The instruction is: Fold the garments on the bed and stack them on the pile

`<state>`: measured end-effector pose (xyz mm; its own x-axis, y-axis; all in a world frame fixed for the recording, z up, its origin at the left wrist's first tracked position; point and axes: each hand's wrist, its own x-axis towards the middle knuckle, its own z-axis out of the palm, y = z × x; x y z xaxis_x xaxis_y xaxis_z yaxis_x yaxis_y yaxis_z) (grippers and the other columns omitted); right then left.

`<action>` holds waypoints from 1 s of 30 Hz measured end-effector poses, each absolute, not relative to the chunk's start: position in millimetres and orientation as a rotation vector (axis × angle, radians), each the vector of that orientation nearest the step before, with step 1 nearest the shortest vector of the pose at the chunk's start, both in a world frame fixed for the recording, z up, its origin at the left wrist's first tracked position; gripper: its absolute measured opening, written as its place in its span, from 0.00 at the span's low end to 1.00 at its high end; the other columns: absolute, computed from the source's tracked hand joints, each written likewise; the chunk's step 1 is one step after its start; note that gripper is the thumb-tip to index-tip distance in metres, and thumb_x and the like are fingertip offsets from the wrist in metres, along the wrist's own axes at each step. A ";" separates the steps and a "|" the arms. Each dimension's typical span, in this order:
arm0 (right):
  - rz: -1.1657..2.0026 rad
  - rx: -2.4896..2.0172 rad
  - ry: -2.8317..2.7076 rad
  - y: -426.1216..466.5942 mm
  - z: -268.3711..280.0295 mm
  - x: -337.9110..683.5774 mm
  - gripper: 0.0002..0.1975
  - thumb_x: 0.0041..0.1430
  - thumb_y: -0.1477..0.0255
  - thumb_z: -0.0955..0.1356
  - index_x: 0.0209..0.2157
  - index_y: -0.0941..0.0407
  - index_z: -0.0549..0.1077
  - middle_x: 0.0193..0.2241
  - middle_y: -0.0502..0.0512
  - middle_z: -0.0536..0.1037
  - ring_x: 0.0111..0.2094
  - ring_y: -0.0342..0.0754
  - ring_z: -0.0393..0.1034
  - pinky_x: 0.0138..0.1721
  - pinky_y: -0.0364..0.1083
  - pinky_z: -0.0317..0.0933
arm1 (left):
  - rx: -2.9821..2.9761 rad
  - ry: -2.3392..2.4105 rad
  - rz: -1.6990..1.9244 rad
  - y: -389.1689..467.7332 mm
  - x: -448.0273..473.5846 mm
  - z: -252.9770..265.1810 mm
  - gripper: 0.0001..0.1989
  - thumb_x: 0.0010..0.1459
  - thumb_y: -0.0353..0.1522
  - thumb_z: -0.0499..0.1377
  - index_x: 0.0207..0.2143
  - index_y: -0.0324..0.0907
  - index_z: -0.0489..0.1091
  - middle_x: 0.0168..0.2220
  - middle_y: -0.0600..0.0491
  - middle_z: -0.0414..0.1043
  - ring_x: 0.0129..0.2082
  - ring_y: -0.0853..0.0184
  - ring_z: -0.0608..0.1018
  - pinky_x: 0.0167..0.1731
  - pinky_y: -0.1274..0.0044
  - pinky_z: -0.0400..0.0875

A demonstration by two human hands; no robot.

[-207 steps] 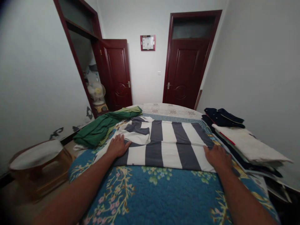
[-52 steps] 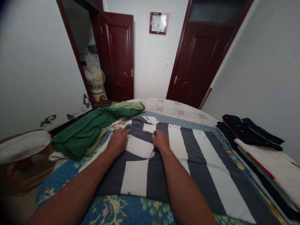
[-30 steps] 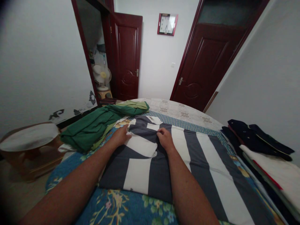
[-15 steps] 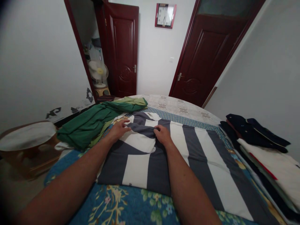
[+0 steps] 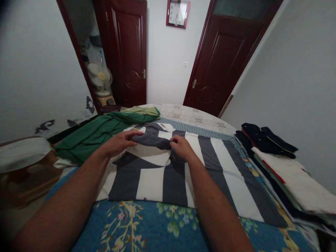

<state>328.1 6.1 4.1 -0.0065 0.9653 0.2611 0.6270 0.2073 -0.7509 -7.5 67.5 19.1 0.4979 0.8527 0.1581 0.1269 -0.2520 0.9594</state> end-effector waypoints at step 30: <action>-0.016 -1.411 -2.148 -97.5 -51.6 313.4 0.10 0.64 0.80 0.65 0.44 0.55 0.76 0.41 0.60 0.77 0.46 0.56 0.68 0.50 0.53 0.65 | 2.268 1.200 0.319 -29.1 -11.4 3.3 0.23 0.52 0.32 0.65 0.52 0.46 0.80 0.39 0.50 0.81 0.38 0.58 0.81 0.40 0.72 0.69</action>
<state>313.4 -97.5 -51.6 -0.2863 0.8412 0.4587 0.8482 0.4452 -0.2871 -11.4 -29.1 3.3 0.5736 0.8179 -0.0449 0.6878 -0.4512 0.5686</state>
